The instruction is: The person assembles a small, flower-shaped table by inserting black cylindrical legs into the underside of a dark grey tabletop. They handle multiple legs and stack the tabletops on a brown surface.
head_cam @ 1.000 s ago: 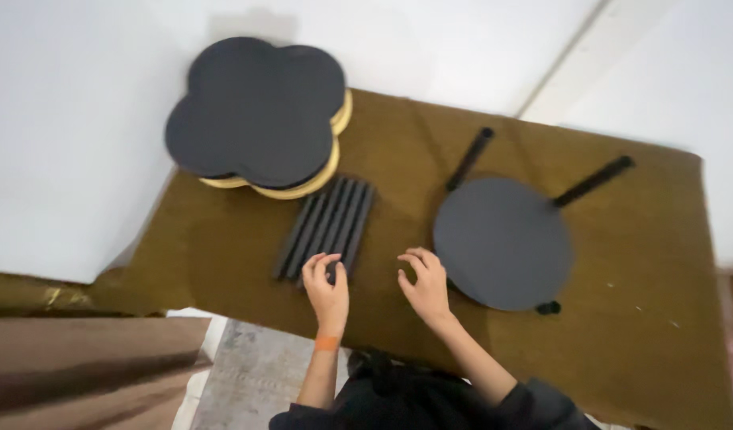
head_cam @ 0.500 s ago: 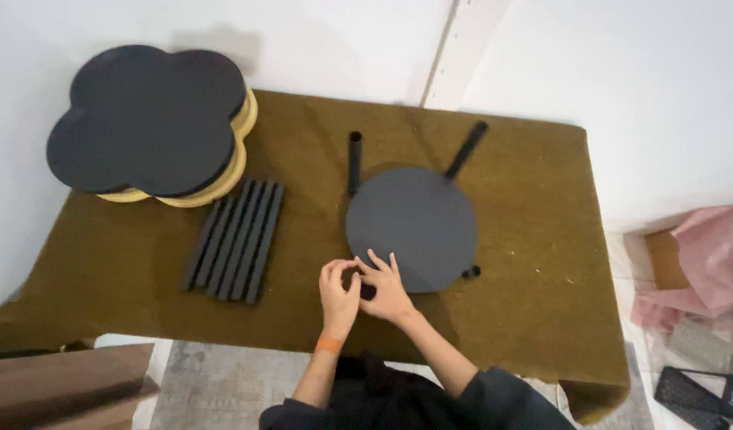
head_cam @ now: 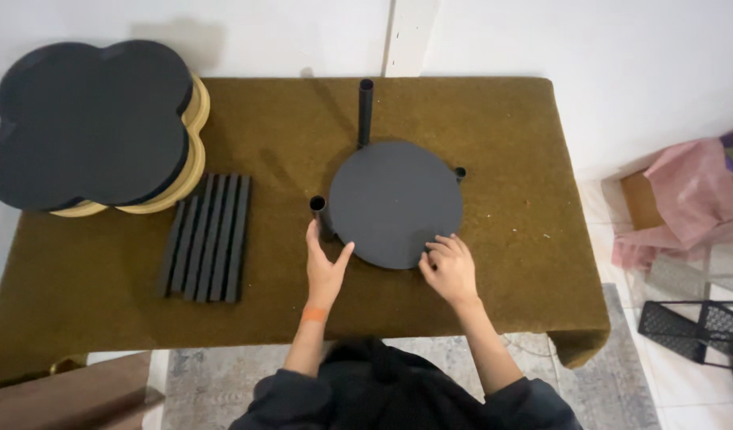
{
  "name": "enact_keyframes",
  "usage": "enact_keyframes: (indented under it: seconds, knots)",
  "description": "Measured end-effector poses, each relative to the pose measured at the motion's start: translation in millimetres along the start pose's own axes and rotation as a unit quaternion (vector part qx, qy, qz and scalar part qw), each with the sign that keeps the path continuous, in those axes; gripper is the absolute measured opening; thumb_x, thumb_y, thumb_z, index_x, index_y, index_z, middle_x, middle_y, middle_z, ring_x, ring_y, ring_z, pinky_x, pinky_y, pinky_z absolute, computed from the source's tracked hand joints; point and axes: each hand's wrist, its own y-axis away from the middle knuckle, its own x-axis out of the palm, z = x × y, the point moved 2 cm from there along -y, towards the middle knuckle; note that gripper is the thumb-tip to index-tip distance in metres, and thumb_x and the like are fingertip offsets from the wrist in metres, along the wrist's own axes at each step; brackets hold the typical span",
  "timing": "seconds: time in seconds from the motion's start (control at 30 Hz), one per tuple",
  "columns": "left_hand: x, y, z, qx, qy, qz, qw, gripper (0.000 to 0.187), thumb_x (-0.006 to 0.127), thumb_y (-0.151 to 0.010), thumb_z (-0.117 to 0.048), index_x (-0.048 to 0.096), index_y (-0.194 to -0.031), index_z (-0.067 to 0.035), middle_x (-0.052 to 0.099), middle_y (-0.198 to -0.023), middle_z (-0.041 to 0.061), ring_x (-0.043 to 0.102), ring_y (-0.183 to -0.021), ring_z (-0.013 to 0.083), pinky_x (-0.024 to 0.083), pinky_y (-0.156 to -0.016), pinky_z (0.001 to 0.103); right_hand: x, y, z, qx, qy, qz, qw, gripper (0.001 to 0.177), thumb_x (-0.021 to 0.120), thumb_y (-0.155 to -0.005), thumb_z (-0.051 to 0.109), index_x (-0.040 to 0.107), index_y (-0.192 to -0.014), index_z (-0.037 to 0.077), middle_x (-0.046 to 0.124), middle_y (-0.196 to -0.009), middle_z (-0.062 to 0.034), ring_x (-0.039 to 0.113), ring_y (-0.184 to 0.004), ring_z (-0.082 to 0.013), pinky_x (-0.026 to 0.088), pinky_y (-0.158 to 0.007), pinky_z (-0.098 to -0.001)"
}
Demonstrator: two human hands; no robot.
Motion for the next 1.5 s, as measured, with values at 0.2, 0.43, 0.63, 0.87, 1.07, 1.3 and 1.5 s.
enact_keyframes:
  seconds: [0.2,0.43,0.63,0.87,1.07,1.3,1.5]
  knots:
    - [-2.0,-25.8,15.2,-0.028,-0.081,0.009,0.996,0.042,0.063,-0.102,-0.028,0.055,-0.131,0.000,0.065,-0.124,0.020,0.063,-0.115,0.0375,0.049,-0.098,0.043,44.1,1.9,76.1,0.008,-0.160,0.098,0.982,0.056,0.078,-0.084,0.025,0.057,-0.130,0.002,0.052,-0.148,-0.0189,0.044,-0.141,-0.0376,0.031,-0.120,-0.0511]
    - [-41.0,0.4,-5.1,-0.006,-0.153,0.052,0.987,0.032,0.073,-0.091,-0.030,0.064,-0.107,-0.003,0.068,-0.102,0.016,0.068,-0.093,0.0352,0.054,-0.081,0.043,91.1,3.2,91.1,0.064,-0.174,0.172,0.968,0.112,0.079,-0.080,0.054,0.021,-0.161,0.002,0.019,-0.168,-0.0203,0.011,-0.156,-0.0346,0.003,-0.120,-0.0615]
    - [-36.1,4.8,-31.0,-0.003,-0.128,0.111,0.986,0.029,0.082,-0.084,-0.027,0.067,-0.095,-0.005,0.071,-0.094,0.010,0.071,-0.085,0.0270,0.056,-0.076,0.037,72.0,-13.0,75.8,0.052,-0.036,0.149,0.987,0.117,0.081,-0.065,0.067,0.034,-0.158,0.012,0.031,-0.166,-0.0047,0.019,-0.157,-0.0276,0.006,-0.123,-0.0639]
    - [7.5,-8.9,-9.4,-0.066,0.217,0.117,0.967,0.021,0.077,-0.093,-0.018,0.064,-0.087,-0.003,0.061,-0.074,-0.005,0.052,-0.068,0.0032,0.044,-0.061,0.023,88.0,-37.0,102.1,0.015,-0.006,0.174,0.985,0.103,0.080,-0.067,0.058,0.039,-0.152,0.014,0.032,-0.163,-0.0056,0.022,-0.154,-0.0283,0.003,-0.116,-0.0753]
    - [23.2,-11.0,32.1,-0.027,0.130,0.078,0.988,0.041,0.077,-0.090,-0.011,0.051,-0.061,-0.003,0.047,-0.053,-0.005,0.038,-0.051,0.0028,0.028,-0.046,0.027,108.3,-35.8,112.8,-0.007,0.086,0.115,0.990,0.080,0.070,-0.085,0.045,0.043,-0.157,0.023,0.036,-0.165,-0.0037,0.028,-0.155,-0.0284,0.009,-0.118,-0.0728]
    - [17.2,-38.2,33.0,0.024,0.155,0.260,0.953,0.028,0.071,-0.086,-0.005,0.052,-0.064,-0.004,0.050,-0.055,-0.002,0.044,-0.053,0.0063,0.035,-0.051,0.029,97.4,-40.8,120.0,0.001,0.043,0.099,0.994,0.081,0.076,-0.076,0.050,0.051,-0.151,0.030,0.041,-0.161,-0.0040,0.031,-0.151,-0.0295,0.010,-0.118,-0.0721]
    - [3.5,-55.8,-6.7,-0.121,0.225,0.270,0.928,0.018,0.074,-0.081,-0.008,0.057,-0.083,-0.015,0.062,-0.067,-0.006,0.060,-0.061,0.0052,0.049,-0.058,0.025,99.4,-41.6,116.3,0.019,0.098,0.202,0.974,0.073,0.077,-0.075,0.062,0.056,-0.136,0.028,0.040,-0.163,-0.0012,0.026,-0.157,-0.0274,0.006,-0.121,-0.0724]
